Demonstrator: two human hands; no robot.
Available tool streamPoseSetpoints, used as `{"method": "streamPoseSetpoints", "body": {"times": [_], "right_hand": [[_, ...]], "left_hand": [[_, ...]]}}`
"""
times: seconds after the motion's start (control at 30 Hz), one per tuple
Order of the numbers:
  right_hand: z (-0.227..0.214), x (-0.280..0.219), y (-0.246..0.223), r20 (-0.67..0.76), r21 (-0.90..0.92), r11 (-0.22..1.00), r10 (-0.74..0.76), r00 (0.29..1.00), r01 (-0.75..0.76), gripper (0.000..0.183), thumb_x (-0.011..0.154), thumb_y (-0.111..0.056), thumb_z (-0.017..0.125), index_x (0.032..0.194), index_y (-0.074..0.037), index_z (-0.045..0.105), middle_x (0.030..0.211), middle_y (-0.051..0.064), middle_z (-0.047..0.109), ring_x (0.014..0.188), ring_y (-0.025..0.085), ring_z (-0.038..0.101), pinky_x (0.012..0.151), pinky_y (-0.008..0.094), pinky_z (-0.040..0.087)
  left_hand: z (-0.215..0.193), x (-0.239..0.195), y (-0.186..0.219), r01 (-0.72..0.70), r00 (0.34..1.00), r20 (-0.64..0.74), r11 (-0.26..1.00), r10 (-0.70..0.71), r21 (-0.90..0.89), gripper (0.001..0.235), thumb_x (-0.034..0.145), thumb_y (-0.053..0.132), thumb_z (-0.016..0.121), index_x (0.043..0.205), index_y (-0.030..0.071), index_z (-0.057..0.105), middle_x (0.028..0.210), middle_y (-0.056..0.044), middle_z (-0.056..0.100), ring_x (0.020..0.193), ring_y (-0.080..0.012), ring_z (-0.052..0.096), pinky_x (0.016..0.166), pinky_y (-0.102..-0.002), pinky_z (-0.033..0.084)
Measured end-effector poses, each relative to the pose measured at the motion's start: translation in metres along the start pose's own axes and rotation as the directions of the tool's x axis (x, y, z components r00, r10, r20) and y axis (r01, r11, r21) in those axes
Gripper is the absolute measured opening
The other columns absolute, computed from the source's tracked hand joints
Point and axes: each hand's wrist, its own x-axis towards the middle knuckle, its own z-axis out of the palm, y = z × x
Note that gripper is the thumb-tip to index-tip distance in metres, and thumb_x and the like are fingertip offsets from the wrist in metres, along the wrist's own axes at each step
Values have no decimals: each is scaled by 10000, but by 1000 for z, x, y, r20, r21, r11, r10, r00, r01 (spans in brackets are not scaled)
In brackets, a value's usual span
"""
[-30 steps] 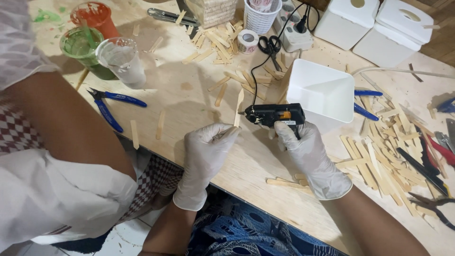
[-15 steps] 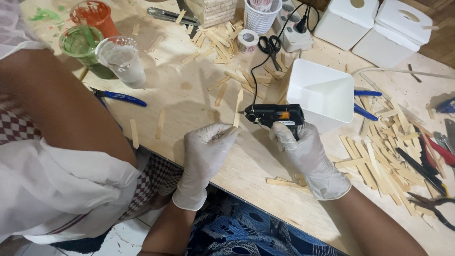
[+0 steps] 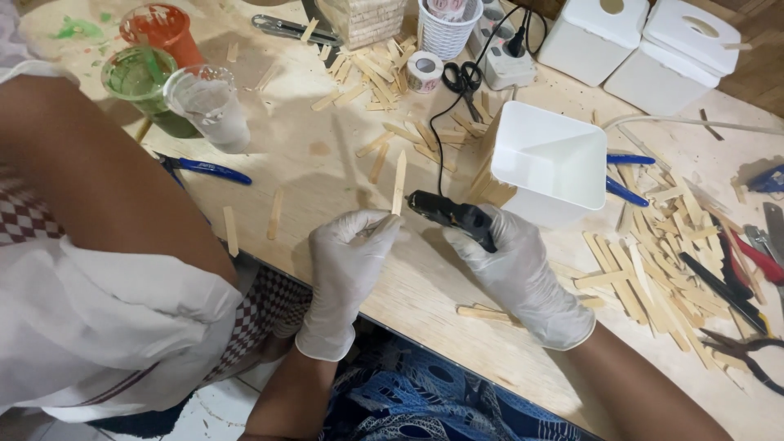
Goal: The person is gluing popsicle sticks onto a white plastic container to create a decorative exterior.
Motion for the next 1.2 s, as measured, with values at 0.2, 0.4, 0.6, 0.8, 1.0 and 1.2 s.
{"method": "streamPoseSetpoints", "body": {"times": [0.2,0.4,0.6,0.8,1.0,1.2], "right_hand": [[8,8,43,154,-460,840,-245,957,289,418,823,-319,790,1192,-171,661,891,109,667,842,342,690,746,462,572],[21,4,33,222,-726,532,-418,881,436,709,819,-372,762,1404,-61,513,1029,147,596,992,355,628,846,462,506],[-12,-1,7,94,-324,854,-398,912,406,310,1007,-368,614,1260,-205,687,1163,60,642,1122,325,606,989,454,409],[-47,-31,-32,93,505,861,-121,988,58,151,1014,-191,648,1015,-112,776,956,24,642,972,147,572,1037,375,463],[-99,-59,-19,78,758,619,231,970,-208,126,948,-113,705,969,-8,772,897,105,742,793,179,664,817,345,582],[-148,-44,37,-91,760,645,224,970,-77,119,970,-170,691,889,-84,707,1004,80,762,898,176,675,900,323,509]], "left_hand": [[0,0,-1,-1,1000,-24,993,-2,-118,74,820,123,813,873,157,852,761,-80,797,717,-78,716,704,-229,555],[-1,-3,4,23,999,29,963,-16,-268,122,845,117,788,959,95,827,787,-91,798,734,-54,642,750,-231,556],[1,-15,20,72,990,138,966,-39,-246,89,817,127,814,886,175,844,751,-72,799,646,-84,722,681,-225,597],[37,-46,45,-7,919,367,933,148,-359,29,786,81,834,774,88,808,688,-82,773,675,-92,685,652,-254,614],[83,-59,67,-34,824,541,969,166,-246,48,787,198,869,771,166,837,718,-37,787,667,-56,676,758,-232,570],[91,-54,126,-296,767,520,926,376,-233,207,940,222,674,897,90,828,798,-93,800,817,-125,690,895,-307,558]]}}
